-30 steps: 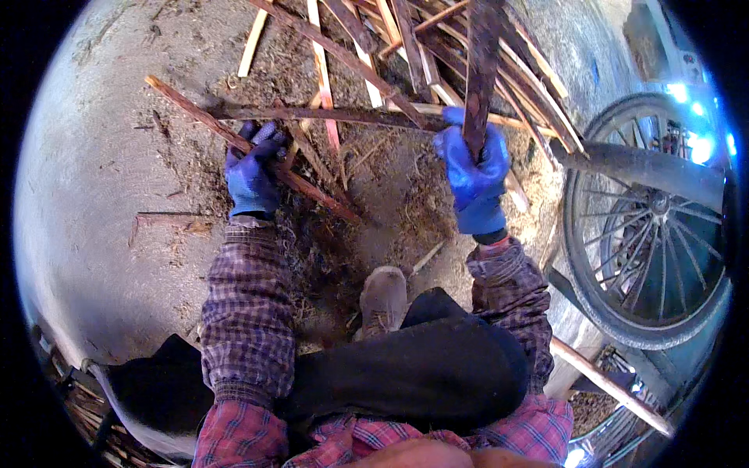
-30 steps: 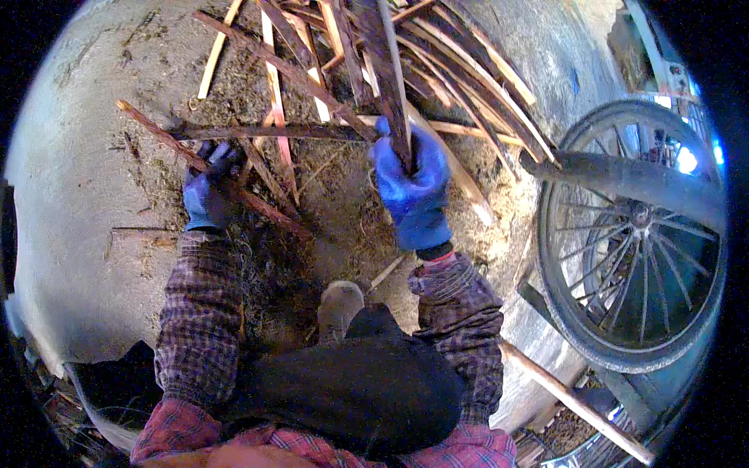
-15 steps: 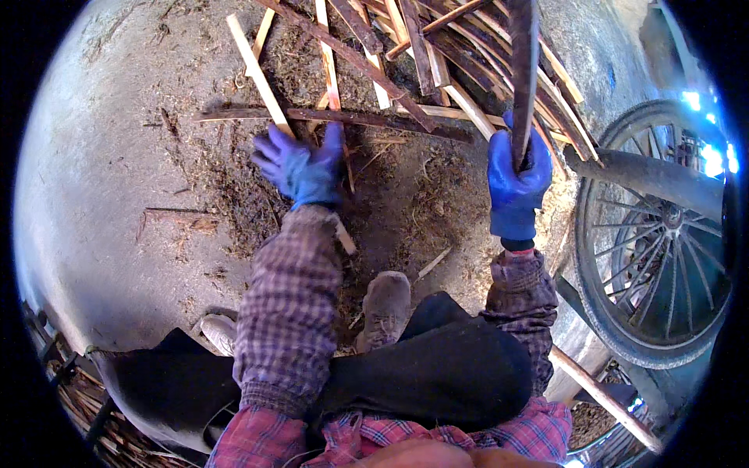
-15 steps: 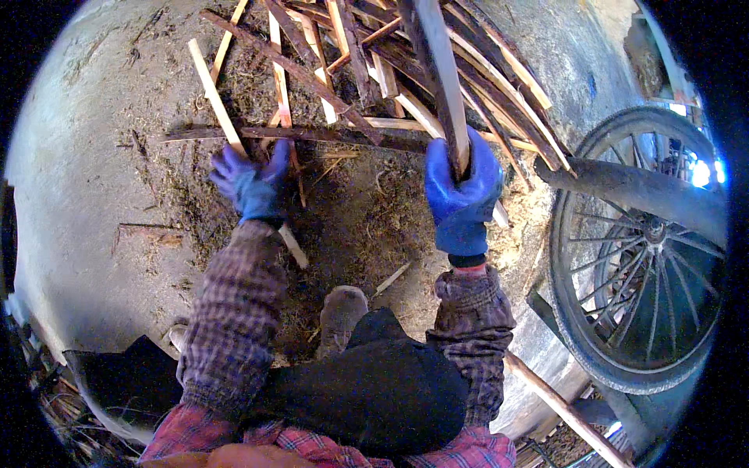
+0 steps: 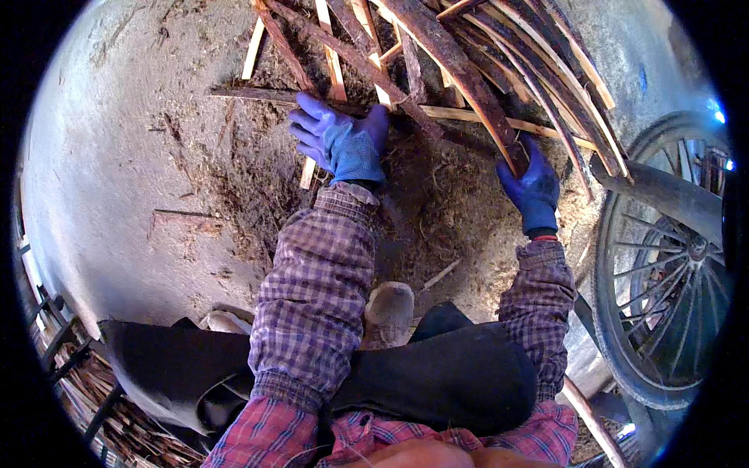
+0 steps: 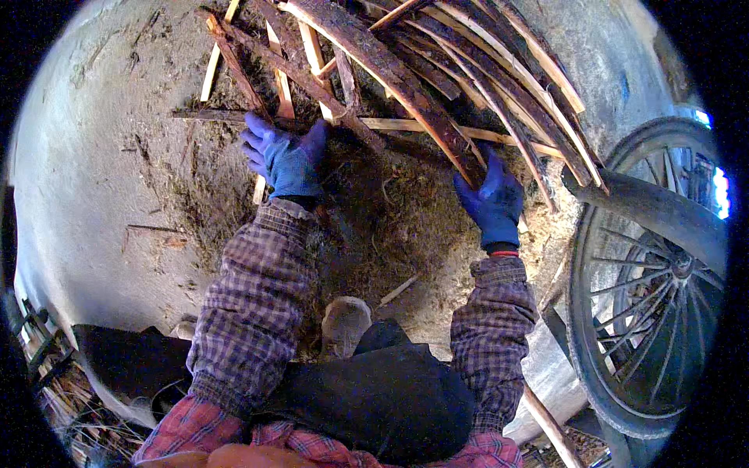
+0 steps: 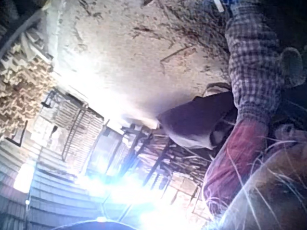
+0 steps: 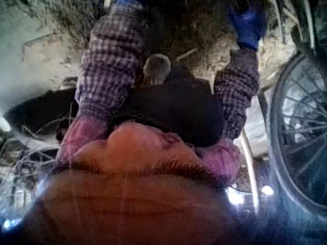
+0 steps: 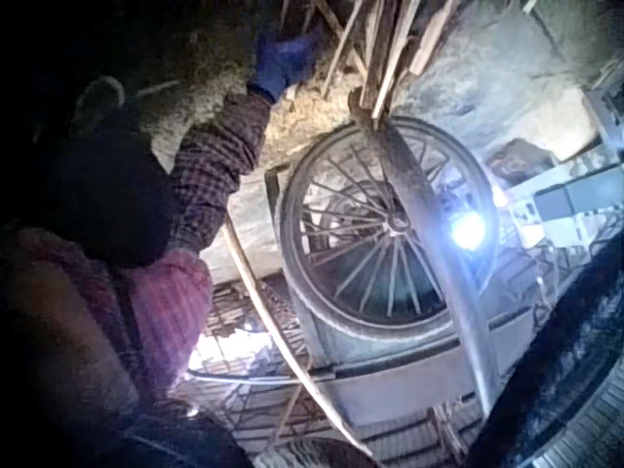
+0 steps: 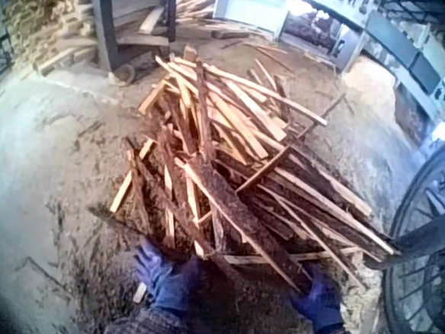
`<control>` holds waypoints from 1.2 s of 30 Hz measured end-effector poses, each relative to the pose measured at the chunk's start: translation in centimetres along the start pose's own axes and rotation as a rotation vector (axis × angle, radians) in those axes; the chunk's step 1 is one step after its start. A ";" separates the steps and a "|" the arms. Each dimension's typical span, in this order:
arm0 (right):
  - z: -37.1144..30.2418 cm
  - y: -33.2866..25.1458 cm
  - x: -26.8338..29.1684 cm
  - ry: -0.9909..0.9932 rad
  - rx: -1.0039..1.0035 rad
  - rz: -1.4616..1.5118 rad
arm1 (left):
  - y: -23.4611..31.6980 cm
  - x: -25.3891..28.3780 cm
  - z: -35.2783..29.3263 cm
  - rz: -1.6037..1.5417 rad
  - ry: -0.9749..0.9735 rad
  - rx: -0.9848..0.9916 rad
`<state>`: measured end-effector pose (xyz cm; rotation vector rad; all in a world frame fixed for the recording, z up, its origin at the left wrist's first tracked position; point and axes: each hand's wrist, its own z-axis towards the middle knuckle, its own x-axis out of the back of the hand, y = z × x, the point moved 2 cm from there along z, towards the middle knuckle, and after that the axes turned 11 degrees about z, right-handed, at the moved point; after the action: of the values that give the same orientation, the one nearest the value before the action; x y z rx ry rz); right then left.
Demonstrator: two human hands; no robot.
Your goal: The person gathers thin wooden strips from the floor of a workshop, using both hands to collect them into bundles. They use a pitchfork to rake scattered pieces into a pile and then lift the bundles to place them onto a metal rack.
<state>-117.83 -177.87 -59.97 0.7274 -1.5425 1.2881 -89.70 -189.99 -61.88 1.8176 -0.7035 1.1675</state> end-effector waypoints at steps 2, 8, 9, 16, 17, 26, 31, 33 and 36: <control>0.3 0.8 0.3 0.001 0.005 -0.034 | -0.1 -1.4 0.2 -0.031 0.091 -0.035; 0.7 0.9 0.5 -0.042 -0.121 0.039 | -0.9 -2.1 1.0 -0.025 0.272 -0.167; 0.6 1.0 0.5 -0.034 -0.120 0.041 | -0.4 -2.1 0.5 0.117 0.323 -0.140; 0.3 1.3 0.2 0.006 -0.101 0.051 | 2.2 -1.8 1.3 0.275 0.066 0.101; 0.2 1.3 0.1 0.012 -0.110 0.068 | 2.2 -1.6 1.3 0.260 0.049 0.131; -2.2 0.1 -0.4 -0.057 -0.154 -0.008 | -1.3 1.4 2.3 0.107 -0.083 -0.100; -6.0 -4.3 1.3 -0.151 -0.313 -0.056 | -7.7 2.5 3.7 0.147 -0.078 -0.212; -7.1 -5.8 3.0 -0.097 -0.290 -0.076 | -8.5 2.8 3.0 0.070 -0.094 -0.099; -7.5 -7.7 5.7 -0.083 -0.286 -0.159 | -12.6 3.5 3.3 -0.051 -0.019 -0.045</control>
<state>-110.82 -171.96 -51.89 0.7093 -1.6575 0.9061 -76.70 -186.79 -63.81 1.8009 -0.6844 1.0944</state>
